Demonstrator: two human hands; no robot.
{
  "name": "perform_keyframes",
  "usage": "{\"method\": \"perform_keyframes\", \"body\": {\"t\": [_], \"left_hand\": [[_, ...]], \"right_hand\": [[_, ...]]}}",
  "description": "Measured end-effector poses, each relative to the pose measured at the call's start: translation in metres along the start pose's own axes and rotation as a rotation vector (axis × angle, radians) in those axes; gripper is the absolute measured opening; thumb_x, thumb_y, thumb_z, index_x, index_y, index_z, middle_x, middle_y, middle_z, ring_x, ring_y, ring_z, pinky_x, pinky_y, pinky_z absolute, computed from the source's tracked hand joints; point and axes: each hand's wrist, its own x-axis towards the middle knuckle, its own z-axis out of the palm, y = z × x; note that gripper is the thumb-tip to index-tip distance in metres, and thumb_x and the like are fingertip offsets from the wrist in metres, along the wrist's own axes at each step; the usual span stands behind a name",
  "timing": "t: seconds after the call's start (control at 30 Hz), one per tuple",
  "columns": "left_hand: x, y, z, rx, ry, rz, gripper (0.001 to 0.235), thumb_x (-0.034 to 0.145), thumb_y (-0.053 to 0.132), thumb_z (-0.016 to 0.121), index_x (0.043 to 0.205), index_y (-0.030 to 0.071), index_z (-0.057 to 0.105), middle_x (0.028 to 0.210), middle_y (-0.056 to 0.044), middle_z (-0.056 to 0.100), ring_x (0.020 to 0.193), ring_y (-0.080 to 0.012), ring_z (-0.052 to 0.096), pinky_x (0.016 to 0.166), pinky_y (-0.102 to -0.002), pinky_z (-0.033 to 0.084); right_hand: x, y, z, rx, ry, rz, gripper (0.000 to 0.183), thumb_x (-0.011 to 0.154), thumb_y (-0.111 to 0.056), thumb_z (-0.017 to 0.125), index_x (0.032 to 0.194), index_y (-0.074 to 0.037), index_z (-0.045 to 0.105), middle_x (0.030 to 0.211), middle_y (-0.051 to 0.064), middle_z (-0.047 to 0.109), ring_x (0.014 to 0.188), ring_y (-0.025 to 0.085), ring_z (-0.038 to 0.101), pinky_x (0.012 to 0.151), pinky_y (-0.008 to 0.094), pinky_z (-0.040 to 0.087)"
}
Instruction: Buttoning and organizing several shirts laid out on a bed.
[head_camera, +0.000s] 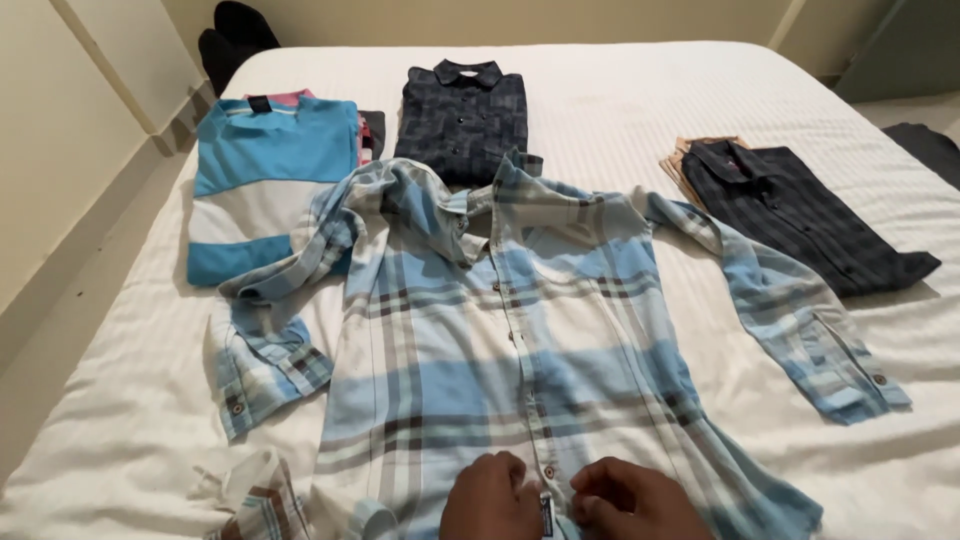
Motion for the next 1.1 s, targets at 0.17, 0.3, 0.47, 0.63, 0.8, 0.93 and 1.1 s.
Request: {"method": "perform_keyframes", "body": {"t": [0.17, 0.3, 0.47, 0.63, 0.8, 0.93, 1.1], "left_hand": [[-0.005, 0.033, -0.014, -0.06, 0.051, -0.044, 0.027, 0.084, 0.03, 0.074, 0.091, 0.004, 0.075, 0.096, -0.017, 0.074, 0.098, -0.0342, 0.071, 0.089, -0.044, 0.054], [0.007, 0.045, -0.02, -0.162, 0.029, -0.043, 0.023, 0.079, 0.027, 0.077, 0.085, 0.004, 0.076, 0.087, -0.014, 0.075, 0.087, -0.0322, 0.074, 0.079, -0.042, 0.057], [0.02, 0.036, -0.018, -0.35, 0.056, -0.05, 0.016, 0.08, 0.019, 0.074, 0.084, 0.003, 0.073, 0.083, -0.016, 0.077, 0.082, -0.0295, 0.078, 0.074, -0.038, 0.059], [0.015, 0.033, -0.015, -0.178, 0.028, -0.055, 0.014, 0.079, 0.017, 0.074, 0.079, 0.004, 0.073, 0.082, -0.016, 0.076, 0.082, -0.0295, 0.077, 0.076, -0.037, 0.059], [0.007, 0.046, -0.024, -0.141, -0.094, -0.132, 0.029, 0.078, 0.03, 0.08, 0.079, 0.002, 0.071, 0.082, -0.017, 0.076, 0.082, -0.0305, 0.075, 0.075, -0.039, 0.057], [0.016, 0.033, -0.016, -0.264, 0.013, -0.058, 0.028, 0.079, 0.027, 0.079, 0.082, 0.002, 0.068, 0.084, -0.018, 0.075, 0.082, -0.0291, 0.076, 0.072, -0.038, 0.059], [0.014, 0.047, -0.029, -0.366, 0.03, -0.105, 0.032, 0.072, 0.025, 0.087, 0.089, 0.004, 0.072, 0.085, -0.012, 0.076, 0.081, -0.0217, 0.075, 0.072, -0.033, 0.058]], "right_hand": [[-0.03, -0.061, 0.037, -0.315, 0.097, -0.075, 0.026, 0.087, -0.019, 0.071, 0.106, -0.002, 0.075, 0.079, 0.007, 0.077, 0.07, 0.015, 0.071, 0.066, 0.031, 0.058], [-0.012, -0.07, 0.034, -0.364, 0.04, -0.21, 0.022, 0.089, -0.02, 0.07, 0.1, -0.001, 0.075, 0.071, 0.006, 0.072, 0.06, 0.013, 0.065, 0.057, 0.029, 0.053], [-0.005, -0.077, 0.026, -0.189, -0.055, 0.008, 0.022, 0.093, -0.02, 0.069, 0.096, 0.001, 0.074, 0.07, 0.007, 0.071, 0.055, 0.013, 0.062, 0.052, 0.028, 0.05], [-0.009, -0.08, 0.031, -0.221, -0.059, 0.143, 0.025, 0.094, -0.024, 0.07, 0.093, 0.001, 0.075, 0.069, 0.006, 0.071, 0.053, 0.013, 0.062, 0.048, 0.029, 0.049], [-0.007, -0.077, 0.027, -0.175, -0.02, 0.169, 0.026, 0.093, -0.025, 0.071, 0.093, 0.0, 0.078, 0.068, 0.006, 0.071, 0.05, 0.013, 0.061, 0.047, 0.028, 0.048], [-0.015, -0.091, 0.03, -0.12, 0.001, 0.192, 0.026, 0.093, -0.027, 0.07, 0.097, -0.003, 0.08, 0.068, 0.006, 0.072, 0.051, 0.013, 0.062, 0.046, 0.027, 0.045], [-0.008, -0.083, 0.024, 0.009, -0.005, 0.22, 0.026, 0.093, -0.03, 0.071, 0.094, -0.004, 0.074, 0.064, 0.004, 0.065, 0.047, 0.012, 0.054, 0.042, 0.026, 0.036]]}}
